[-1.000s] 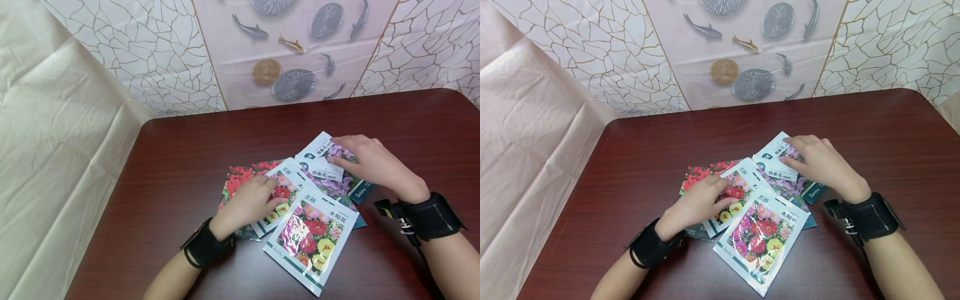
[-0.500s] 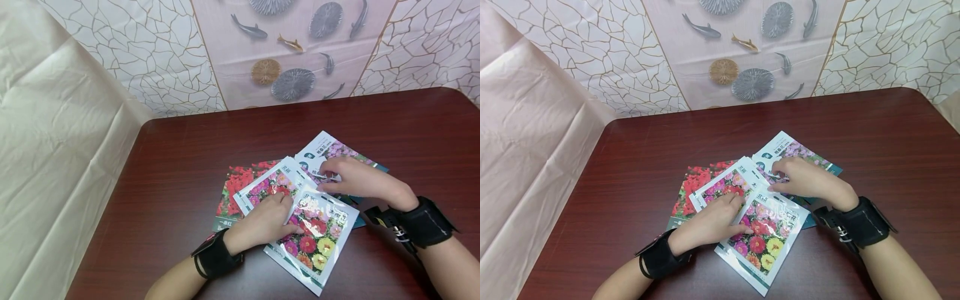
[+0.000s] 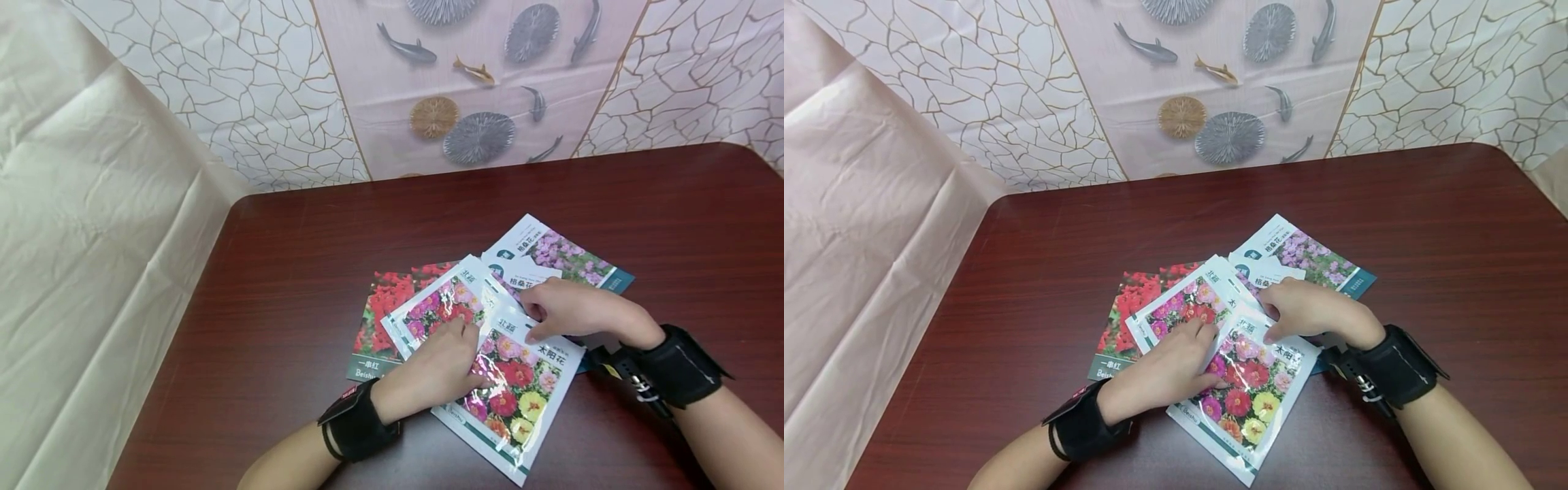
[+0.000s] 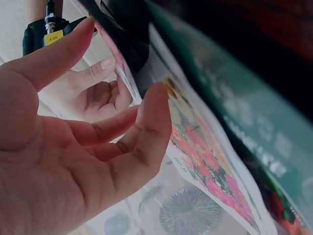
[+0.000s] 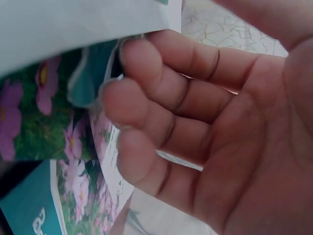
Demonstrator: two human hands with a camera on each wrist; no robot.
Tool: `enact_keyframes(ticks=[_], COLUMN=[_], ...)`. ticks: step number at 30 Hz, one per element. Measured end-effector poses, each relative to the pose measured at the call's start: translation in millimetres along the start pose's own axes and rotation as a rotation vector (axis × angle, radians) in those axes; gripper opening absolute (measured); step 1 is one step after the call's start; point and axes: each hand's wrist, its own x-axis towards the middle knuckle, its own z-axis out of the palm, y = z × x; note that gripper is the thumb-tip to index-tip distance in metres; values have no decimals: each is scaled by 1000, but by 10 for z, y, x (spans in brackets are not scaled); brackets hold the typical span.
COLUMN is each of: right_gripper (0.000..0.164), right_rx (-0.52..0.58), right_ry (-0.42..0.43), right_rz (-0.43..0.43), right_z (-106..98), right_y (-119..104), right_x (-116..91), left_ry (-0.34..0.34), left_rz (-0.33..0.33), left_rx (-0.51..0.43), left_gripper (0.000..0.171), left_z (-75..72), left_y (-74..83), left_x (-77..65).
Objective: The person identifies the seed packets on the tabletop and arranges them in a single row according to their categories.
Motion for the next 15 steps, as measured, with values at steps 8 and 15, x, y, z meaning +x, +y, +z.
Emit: enact_keyframes(ticks=[8,15], right_gripper=[29,24], right_rx=[156,295], right_ry=[40,70], right_rz=[-51,-138], right_z=[-58,-151], right_y=[-6,-15], right_x=[-29,-96], left_ry=[-96,-95], left_rz=[-85,-109], left_rx=[-119,-299], left_gripper=[78,79], left_z=[-71,-136], left_y=[-18,-73], left_x=[8,2])
